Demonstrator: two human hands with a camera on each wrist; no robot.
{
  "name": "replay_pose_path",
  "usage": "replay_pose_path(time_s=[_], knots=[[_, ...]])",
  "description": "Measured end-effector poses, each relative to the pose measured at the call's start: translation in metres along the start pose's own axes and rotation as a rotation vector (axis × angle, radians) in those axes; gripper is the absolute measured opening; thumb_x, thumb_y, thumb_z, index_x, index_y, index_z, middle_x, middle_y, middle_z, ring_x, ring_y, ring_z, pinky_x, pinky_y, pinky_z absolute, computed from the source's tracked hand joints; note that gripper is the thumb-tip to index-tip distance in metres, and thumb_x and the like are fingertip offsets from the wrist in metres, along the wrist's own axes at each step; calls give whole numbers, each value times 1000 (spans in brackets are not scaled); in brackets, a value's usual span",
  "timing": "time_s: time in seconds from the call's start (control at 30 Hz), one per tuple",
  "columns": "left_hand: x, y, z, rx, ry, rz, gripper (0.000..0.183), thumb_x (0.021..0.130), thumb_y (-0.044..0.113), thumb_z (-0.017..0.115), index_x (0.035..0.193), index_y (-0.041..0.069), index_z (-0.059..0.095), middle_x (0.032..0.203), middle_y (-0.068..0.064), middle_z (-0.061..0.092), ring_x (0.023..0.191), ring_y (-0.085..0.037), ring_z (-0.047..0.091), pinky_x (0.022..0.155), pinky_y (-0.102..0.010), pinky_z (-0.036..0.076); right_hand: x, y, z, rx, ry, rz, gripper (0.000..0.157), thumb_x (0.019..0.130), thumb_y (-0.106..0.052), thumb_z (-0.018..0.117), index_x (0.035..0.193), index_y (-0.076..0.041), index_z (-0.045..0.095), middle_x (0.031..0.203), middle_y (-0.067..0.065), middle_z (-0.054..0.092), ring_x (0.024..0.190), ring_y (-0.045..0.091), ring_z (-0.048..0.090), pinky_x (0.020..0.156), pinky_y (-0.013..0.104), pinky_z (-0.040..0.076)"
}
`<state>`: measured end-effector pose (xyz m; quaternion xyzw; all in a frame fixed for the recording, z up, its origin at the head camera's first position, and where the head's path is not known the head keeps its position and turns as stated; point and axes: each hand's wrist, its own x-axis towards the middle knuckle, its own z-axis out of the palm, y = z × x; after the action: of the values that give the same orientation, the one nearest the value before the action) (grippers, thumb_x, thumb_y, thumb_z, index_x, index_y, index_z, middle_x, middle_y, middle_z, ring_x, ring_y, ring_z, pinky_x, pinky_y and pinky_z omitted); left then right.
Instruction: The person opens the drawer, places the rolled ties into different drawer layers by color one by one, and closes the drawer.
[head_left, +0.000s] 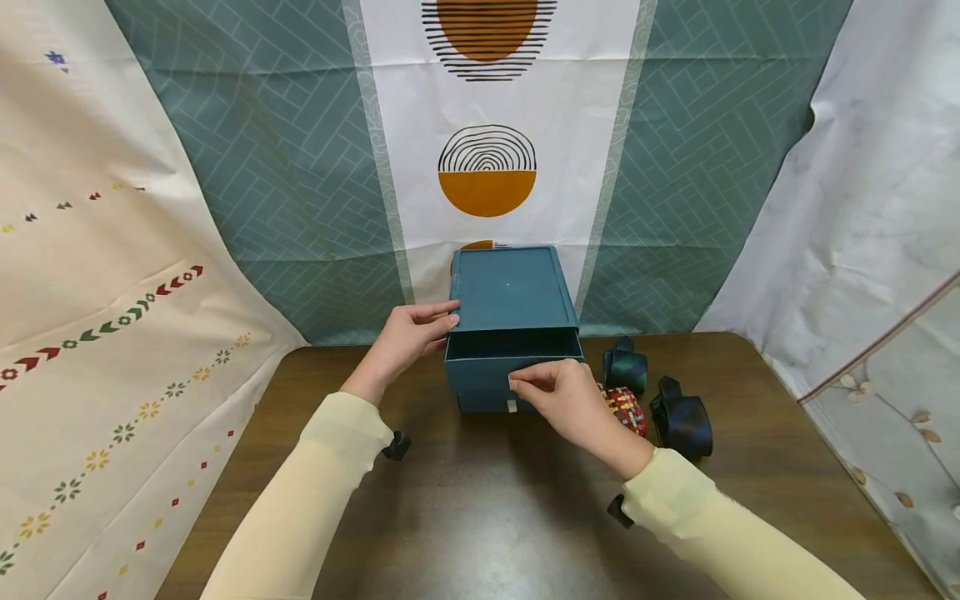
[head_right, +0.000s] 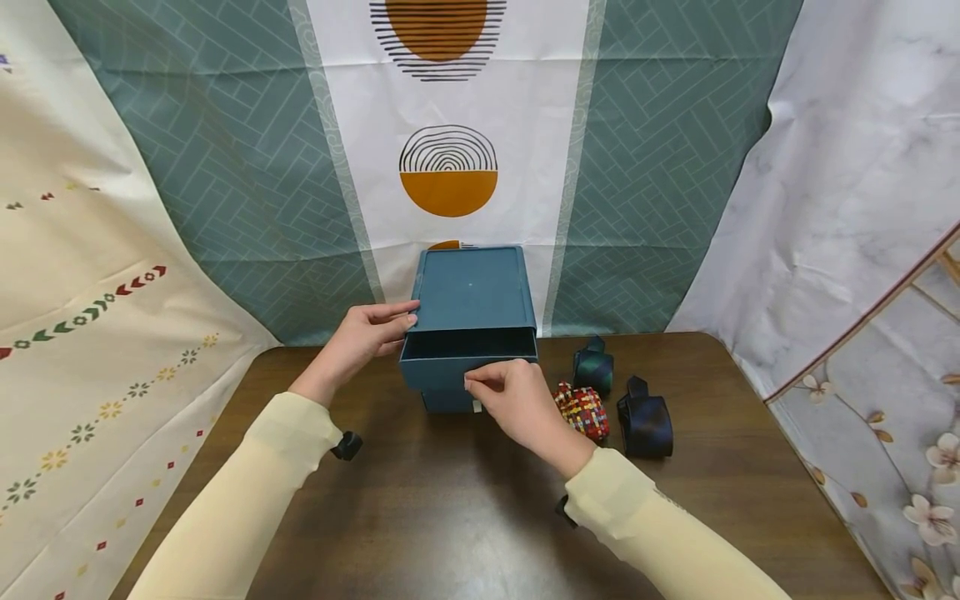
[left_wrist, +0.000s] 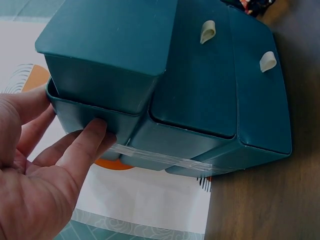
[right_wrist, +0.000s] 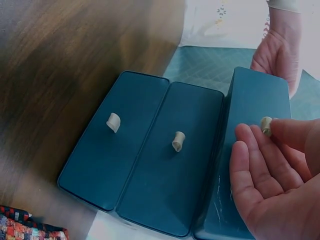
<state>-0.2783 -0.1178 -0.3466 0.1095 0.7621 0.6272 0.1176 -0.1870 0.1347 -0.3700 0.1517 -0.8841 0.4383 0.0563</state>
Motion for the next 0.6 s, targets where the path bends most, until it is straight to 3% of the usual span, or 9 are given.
replay_pose_path(time_s=[0.6], knots=[[-1,1,1,-10,8,-3,42,90,30,63,130,20,58,138,1,50,126,-15,50,100,-44,45,-9,-3,-4,20,-45,-1,15,84,-25,70,98,-21,76,93,-9,72,78,1,66,65,18,55]])
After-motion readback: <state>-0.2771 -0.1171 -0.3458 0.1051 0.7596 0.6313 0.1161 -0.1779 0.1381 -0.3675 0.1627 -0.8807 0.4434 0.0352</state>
